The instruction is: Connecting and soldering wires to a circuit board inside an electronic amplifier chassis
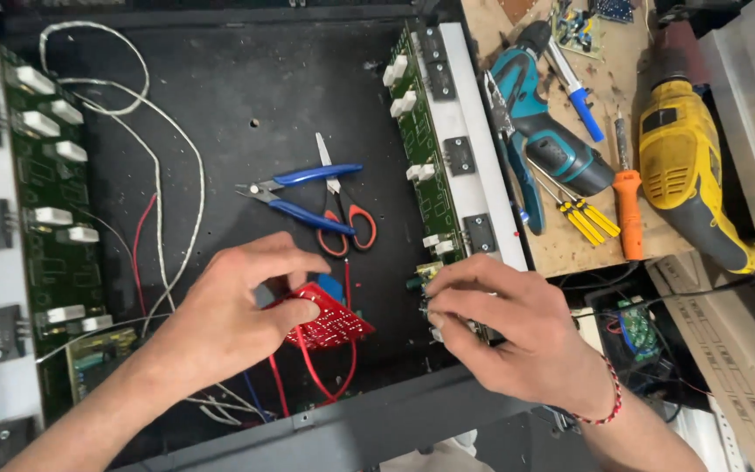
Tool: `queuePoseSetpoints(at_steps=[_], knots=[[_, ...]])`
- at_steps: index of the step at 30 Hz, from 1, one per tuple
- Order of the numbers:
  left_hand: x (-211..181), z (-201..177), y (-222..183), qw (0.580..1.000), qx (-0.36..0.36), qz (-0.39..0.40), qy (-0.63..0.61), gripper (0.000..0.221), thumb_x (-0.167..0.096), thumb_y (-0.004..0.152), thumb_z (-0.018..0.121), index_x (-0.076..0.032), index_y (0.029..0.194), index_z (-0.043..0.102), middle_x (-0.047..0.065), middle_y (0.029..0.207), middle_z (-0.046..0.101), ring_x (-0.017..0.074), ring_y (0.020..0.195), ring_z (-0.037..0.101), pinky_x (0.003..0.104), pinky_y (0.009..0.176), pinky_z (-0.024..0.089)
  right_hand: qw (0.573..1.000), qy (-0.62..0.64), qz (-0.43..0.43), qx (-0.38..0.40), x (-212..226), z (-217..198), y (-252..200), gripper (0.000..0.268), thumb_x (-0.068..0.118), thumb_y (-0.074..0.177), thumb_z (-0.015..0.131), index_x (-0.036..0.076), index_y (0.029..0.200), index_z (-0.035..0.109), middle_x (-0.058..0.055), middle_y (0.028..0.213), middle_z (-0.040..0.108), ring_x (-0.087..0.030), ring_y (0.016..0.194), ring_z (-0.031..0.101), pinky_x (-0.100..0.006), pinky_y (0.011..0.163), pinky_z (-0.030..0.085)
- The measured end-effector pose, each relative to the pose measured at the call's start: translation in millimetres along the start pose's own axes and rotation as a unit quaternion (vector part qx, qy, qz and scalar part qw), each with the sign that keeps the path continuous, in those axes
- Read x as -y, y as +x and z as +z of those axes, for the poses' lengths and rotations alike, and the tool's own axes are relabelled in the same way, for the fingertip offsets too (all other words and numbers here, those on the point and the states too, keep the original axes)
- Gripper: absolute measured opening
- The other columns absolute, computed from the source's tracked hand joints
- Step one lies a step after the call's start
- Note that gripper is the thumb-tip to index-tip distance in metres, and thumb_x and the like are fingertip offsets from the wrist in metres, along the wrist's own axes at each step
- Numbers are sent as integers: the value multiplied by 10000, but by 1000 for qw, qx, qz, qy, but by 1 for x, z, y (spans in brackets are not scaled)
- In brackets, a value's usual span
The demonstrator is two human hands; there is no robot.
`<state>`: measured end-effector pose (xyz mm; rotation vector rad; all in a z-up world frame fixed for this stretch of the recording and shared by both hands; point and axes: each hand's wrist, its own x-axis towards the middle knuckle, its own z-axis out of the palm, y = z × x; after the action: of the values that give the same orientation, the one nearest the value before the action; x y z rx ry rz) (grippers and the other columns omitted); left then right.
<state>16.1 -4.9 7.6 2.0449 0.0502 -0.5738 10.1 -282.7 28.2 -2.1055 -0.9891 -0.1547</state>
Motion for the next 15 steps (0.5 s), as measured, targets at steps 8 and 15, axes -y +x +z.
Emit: queuePoseSetpoints(at_steps=[8, 15], knots=[[-4, 16, -84, 952, -169, 252, 25, 388, -56, 826, 734, -160, 1199, 761, 3, 977, 635, 122, 857, 658, 272, 824, 543, 984, 109, 129, 65, 35, -2, -6, 38, 58, 912, 679, 60, 874, 687, -134, 1055, 758, -150, 768, 647, -267, 589, 516], [231, 102, -76, 873, 194, -153, -421, 671, 118, 875, 751, -86, 1484, 556, 119, 1169, 809, 180, 983, 740, 312, 1017, 504, 812, 471, 344, 1, 64, 28, -49, 107, 115, 939, 703, 13, 968, 693, -268, 1253, 742, -297, 969, 837, -426, 874, 775]])
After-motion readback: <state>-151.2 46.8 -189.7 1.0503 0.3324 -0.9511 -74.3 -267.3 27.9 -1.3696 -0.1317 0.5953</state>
